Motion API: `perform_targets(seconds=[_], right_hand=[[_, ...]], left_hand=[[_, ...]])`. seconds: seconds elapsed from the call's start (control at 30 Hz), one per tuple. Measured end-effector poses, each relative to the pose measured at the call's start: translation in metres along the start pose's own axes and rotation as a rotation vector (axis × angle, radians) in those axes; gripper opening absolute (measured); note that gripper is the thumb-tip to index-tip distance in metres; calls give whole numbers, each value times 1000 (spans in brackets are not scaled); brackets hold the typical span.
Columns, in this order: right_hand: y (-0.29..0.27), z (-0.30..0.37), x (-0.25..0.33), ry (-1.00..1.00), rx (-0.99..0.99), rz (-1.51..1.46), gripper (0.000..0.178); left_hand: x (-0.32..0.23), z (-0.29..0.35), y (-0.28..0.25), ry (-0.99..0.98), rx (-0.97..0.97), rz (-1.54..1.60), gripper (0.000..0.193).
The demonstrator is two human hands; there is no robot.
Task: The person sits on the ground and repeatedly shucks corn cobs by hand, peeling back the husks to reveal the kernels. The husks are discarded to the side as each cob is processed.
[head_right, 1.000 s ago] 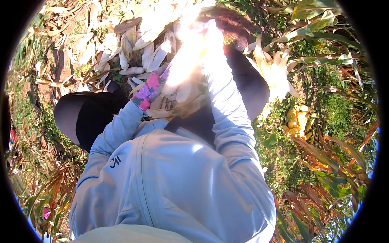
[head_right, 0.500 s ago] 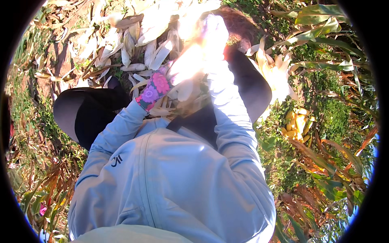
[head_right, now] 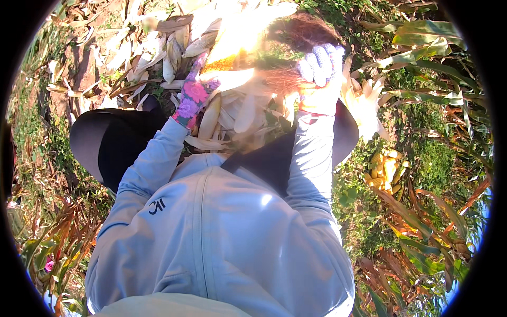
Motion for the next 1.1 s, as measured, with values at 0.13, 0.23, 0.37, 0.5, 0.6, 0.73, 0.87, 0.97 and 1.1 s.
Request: perform_targets(seconds=[0.13, 0.23, 0.37, 0.5, 0.6, 0.73, 0.87, 0.97, 1.1], right_hand=[[-20, -16, 47, -135, -46, 341, 28], [-33, -23, 41, -107, -348, 873, 32], [-47, -26, -32, 230, -132, 1310, 39], [-64, -9, -102, 471, 435, 1429, 43], [-55, 13, -134, 748, 272, 1224, 42], [-95, 9, -121, 639, 448, 1049, 31], [-41, -24, -69, 326, -189, 1109, 20], [-60, -31, -84, 402, -82, 1117, 21], [-50, -31, -117, 24, 582, 1728, 25]], left_hand=[[16, 1, -13, -206, 21, 99, 61], [11, 2, -2, -528, 50, 629, 52], [-13, 3, 0, -660, 186, 964, 57], [-12, 5, -4, -697, 86, 1019, 57], [-37, 4, -7, -514, 63, 843, 62], [-6, 0, -10, -621, 200, 1093, 66], [5, -1, -24, -536, 111, 818, 65], [12, -5, -26, -471, 33, 459, 58], [-1, -19, -21, -65, -20, 59, 69]])
Point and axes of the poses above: each hand's wrist, its own z-axis away from the middle knuckle, its own y-axis out of the palm, x = y × z, the point moved 4 cm from there along -z, towards the middle knuckle, and after that the axes turned 3 degrees about -y, right-handed, at the moved point
